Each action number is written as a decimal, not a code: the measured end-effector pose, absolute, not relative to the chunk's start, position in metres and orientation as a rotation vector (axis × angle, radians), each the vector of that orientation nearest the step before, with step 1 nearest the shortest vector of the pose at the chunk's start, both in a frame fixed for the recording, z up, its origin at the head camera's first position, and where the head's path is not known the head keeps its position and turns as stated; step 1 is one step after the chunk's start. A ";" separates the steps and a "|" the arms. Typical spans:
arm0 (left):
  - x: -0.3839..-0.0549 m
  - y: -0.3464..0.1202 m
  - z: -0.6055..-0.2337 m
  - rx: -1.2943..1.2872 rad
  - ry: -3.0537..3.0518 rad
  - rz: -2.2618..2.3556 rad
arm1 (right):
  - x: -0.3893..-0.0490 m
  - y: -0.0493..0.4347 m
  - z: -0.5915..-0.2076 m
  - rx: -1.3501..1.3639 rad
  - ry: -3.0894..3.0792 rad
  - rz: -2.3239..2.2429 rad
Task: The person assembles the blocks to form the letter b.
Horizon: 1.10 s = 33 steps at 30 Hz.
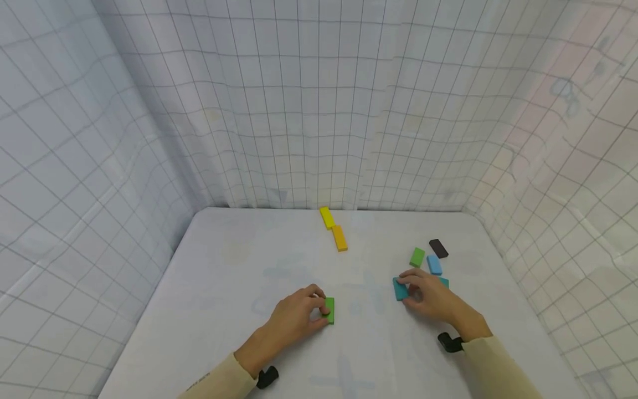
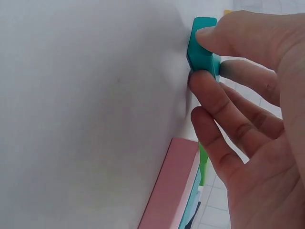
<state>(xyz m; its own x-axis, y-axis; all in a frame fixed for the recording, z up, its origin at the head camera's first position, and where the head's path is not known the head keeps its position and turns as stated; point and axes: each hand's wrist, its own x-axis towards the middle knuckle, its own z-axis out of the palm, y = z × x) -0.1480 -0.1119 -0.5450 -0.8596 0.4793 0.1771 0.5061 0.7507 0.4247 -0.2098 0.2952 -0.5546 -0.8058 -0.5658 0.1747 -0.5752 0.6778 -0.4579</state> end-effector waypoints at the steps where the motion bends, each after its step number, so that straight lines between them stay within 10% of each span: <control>1: -0.148 -0.112 -0.544 -0.814 -2.884 -0.726 | -0.210 0.294 -0.555 0.965 -2.862 0.790; 33: -0.147 -0.112 -0.546 -0.761 -2.918 -0.821 | -0.220 0.245 -0.560 0.933 -2.739 0.893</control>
